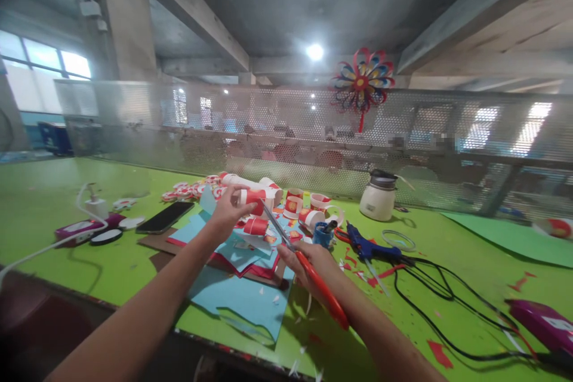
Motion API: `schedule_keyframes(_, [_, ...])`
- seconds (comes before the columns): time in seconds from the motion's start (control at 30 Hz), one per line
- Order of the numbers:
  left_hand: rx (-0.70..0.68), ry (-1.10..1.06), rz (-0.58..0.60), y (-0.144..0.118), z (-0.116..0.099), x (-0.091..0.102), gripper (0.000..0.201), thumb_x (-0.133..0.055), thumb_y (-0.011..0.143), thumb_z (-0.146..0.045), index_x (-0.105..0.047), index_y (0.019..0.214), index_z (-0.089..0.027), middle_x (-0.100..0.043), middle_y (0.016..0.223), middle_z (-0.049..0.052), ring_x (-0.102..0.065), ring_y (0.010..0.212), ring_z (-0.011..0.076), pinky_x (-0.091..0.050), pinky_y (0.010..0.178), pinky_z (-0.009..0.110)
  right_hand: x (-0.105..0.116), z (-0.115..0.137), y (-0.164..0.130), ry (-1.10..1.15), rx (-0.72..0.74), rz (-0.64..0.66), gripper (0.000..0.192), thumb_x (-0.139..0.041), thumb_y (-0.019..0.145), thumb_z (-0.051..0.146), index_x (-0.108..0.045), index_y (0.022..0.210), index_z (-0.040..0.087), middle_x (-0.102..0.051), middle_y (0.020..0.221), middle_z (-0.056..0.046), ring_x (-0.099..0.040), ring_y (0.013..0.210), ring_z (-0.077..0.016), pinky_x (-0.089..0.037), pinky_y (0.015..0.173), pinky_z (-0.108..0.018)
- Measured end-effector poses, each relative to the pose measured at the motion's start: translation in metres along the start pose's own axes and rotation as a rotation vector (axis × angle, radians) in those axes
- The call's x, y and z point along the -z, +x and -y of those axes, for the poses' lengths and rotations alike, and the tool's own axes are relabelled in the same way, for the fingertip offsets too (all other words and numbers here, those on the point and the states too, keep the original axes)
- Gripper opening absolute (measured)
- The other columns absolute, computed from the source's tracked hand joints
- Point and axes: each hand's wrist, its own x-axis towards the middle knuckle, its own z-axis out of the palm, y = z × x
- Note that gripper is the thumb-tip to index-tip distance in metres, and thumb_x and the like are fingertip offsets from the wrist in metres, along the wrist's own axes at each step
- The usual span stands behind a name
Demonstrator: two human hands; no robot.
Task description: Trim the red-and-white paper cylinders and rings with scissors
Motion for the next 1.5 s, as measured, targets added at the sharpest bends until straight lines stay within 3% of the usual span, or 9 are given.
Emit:
schedule_keyframes(0.13, [-0.085, 0.09, -0.016, -0.006, 0.002, -0.01, 0.042, -0.071, 0.063, -0.029, -0.049, 0.098, -0.021, -0.044, 0.067, -0.006, -0.04, 0.056, 0.009, -0.035, 0.056, 0.022, -0.004, -0.006, 0.001, -0.196, 0.037, -0.073, 0.044, -0.039, 0.086, 0.057, -0.061, 0.08, 0.019, -0.063, 0.067, -0.003, -0.061, 0.063, -0.019, -0.044, 0.058, -0.027])
schedule_keyframes(0.3, [-0.141, 0.159, -0.054, -0.009, 0.001, -0.017, 0.044, -0.072, 0.062, -0.029, -0.05, 0.098, -0.021, -0.049, 0.077, -0.002, -0.045, 0.068, 0.0129, -0.039, 0.068, 0.026, -0.009, -0.003, -0.008, -0.469, 0.038, -0.178, 0.051, -0.042, 0.087, 0.054, -0.056, 0.117, 0.015, -0.063, 0.103, -0.016, -0.058, 0.096, -0.0298, -0.044, 0.08, -0.04])
schedule_keyframes(0.5, [-0.184, 0.151, 0.014, -0.01, -0.005, -0.015, 0.056, -0.073, 0.061, -0.027, -0.051, 0.112, -0.021, -0.055, 0.106, 0.006, -0.052, 0.091, 0.0196, -0.04, 0.082, 0.031, -0.001, -0.006, -0.008, -0.781, 0.111, -0.291, 0.048, -0.04, 0.089, 0.047, -0.056, 0.118, 0.012, -0.059, 0.094, -0.017, -0.057, 0.086, -0.0299, -0.046, 0.073, -0.04])
schedule_keyframes(0.77, [-0.1, 0.137, 0.089, -0.01, 0.007, -0.014, 0.053, -0.073, 0.062, -0.032, -0.055, 0.11, -0.021, -0.062, 0.086, 0.004, -0.057, 0.076, 0.0184, -0.045, 0.074, 0.034, 0.004, -0.014, -0.005, -0.815, 0.15, -0.292, 0.048, -0.037, 0.092, 0.044, -0.05, 0.126, 0.013, -0.06, 0.089, -0.014, -0.059, 0.08, -0.0276, -0.046, 0.07, -0.037])
schedule_keyframes(0.97, [-0.152, 0.209, 0.046, -0.014, 0.002, -0.014, 0.047, -0.075, 0.059, -0.033, -0.06, 0.102, -0.02, -0.062, 0.08, 0.003, -0.057, 0.079, 0.0202, -0.044, 0.074, 0.033, 0.007, -0.017, -0.004, -0.789, 0.114, -0.247, 0.044, -0.038, 0.088, 0.013, -0.045, 0.131, 0.013, -0.059, 0.104, -0.017, -0.058, 0.093, -0.0264, -0.045, 0.077, -0.036])
schedule_keyframes(1.2, [-0.182, 0.191, 0.012, -0.016, 0.001, -0.015, 0.049, -0.078, 0.055, -0.03, -0.061, 0.1, -0.021, -0.063, 0.083, 0.004, -0.057, 0.085, 0.0229, -0.043, 0.077, 0.033, 0.008, -0.018, -0.002, -0.767, 0.145, -0.243, 0.047, -0.037, 0.085, 0.008, -0.046, 0.131, 0.013, -0.058, 0.11, -0.018, -0.057, 0.098, -0.0256, -0.044, 0.08, -0.035])
schedule_keyframes(1.5, [-0.263, 0.41, 0.034, -0.015, 0.002, -0.016, 0.048, -0.072, 0.064, -0.039, -0.058, 0.105, -0.017, -0.064, 0.094, 0.008, -0.058, 0.093, 0.0239, -0.043, 0.083, 0.037, 0.009, -0.018, -0.002, -0.838, 0.143, -0.251, 0.043, -0.041, 0.084, 0.009, -0.052, 0.126, 0.015, -0.064, 0.1, -0.014, -0.061, 0.084, -0.0242, -0.043, 0.07, -0.031])
